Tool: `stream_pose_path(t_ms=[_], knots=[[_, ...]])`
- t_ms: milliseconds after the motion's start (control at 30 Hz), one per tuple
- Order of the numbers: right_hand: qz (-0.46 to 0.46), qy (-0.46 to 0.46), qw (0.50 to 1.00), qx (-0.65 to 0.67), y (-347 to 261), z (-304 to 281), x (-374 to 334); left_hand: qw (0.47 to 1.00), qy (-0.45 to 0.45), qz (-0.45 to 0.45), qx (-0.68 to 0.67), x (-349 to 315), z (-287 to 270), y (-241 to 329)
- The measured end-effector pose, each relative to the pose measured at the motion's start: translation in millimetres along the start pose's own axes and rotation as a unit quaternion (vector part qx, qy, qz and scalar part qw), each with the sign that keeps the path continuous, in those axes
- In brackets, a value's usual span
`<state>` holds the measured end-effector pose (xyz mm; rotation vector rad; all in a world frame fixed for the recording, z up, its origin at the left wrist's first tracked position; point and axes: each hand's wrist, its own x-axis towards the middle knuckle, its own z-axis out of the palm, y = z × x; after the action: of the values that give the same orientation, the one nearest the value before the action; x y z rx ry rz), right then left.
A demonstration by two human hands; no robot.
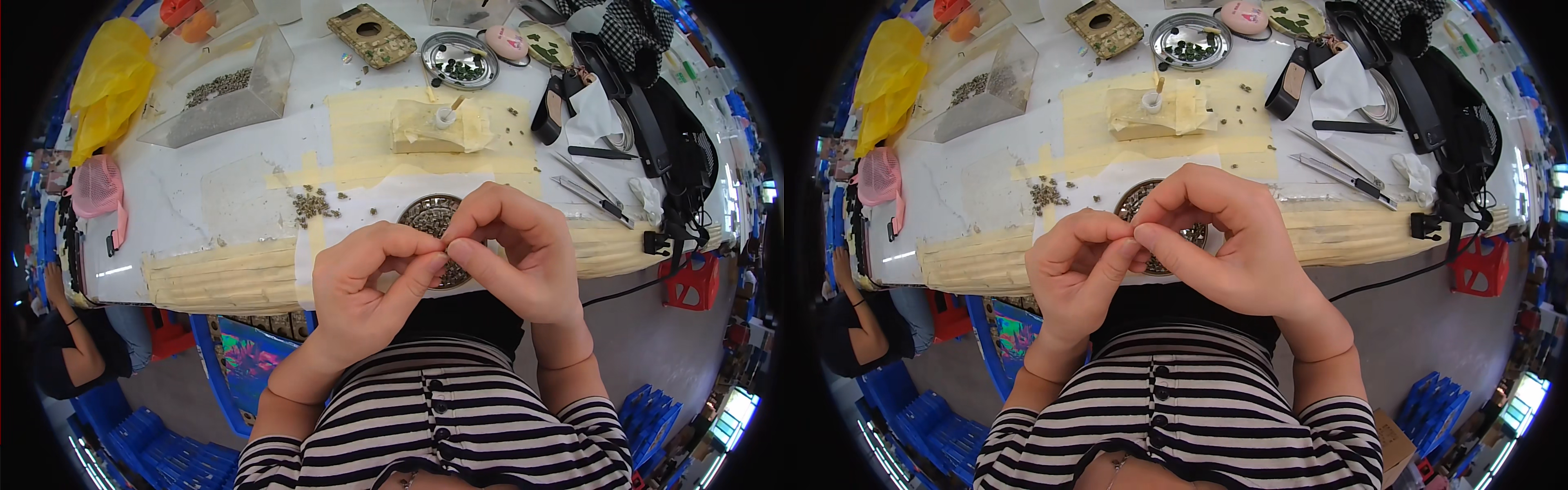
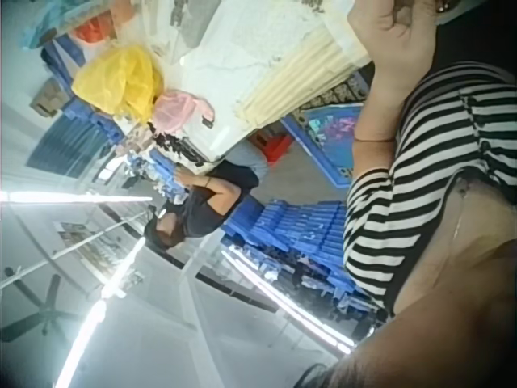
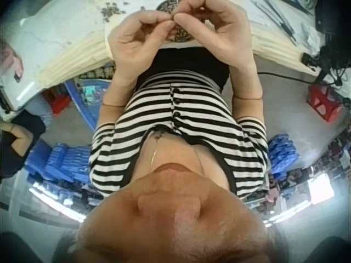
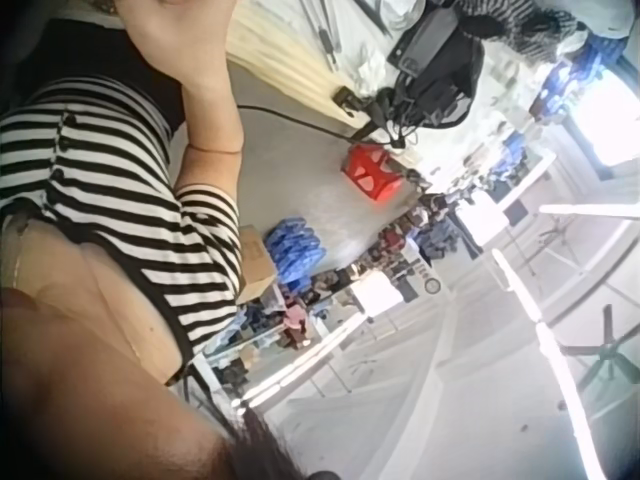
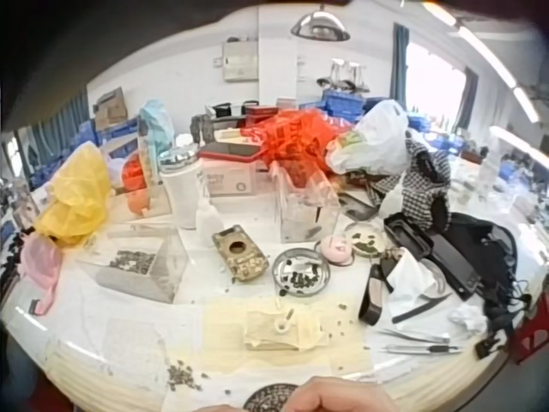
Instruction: Picking small metallic components from a round tray and placing them into a pattern on a template.
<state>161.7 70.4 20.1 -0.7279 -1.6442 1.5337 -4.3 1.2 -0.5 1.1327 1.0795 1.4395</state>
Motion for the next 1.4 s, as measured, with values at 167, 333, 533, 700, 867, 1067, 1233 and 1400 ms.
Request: stream_pose_path(t_ms=[167,333,533,700,867,1067,1233,1400], knots=[[0.007,-0.001,1.0,0.018,-0.3,1.4,-0.5,0.999,0.009,0.028,0.04,-0.5,1.8,-0.3],[0.005,0.005,1.0,0.009,-1.7,2.7,-1.0,0.999,0.0,0.023,0.027,-0.8,0.7,-1.3],[-0.046,0.013,0.997,-0.055,2.6,1.1,-0.2,0.994,-0.022,-0.046,-0.092,-0.5,-1.7,0.4],[-0.084,0.006,0.989,-0.119,-0.1,0.5,0.6,0.986,-0.027,-0.095,-0.132,1.4,-4.5,4.2],[-0.124,-0.01,0.972,-0.201,-5.9,-1.6,3.2,0.981,-0.045,-0.121,-0.146,4.6,-8.2,5.7],[-0.199,-0.004,0.95,-0.239,-1.1,-1.6,6.0,0.971,-0.059,-0.175,-0.15,9.5,-14.3,10.2],[-0.281,0.003,0.913,-0.296,2.2,-2.8,9.0,0.964,-0.081,-0.194,-0.162,13.1,-18.3,12.4],[-0.31,-0.004,0.896,-0.317,4.7,-4.7,11.3,0.966,-0.086,-0.19,-0.153,12.1,-17.9,14.0]])
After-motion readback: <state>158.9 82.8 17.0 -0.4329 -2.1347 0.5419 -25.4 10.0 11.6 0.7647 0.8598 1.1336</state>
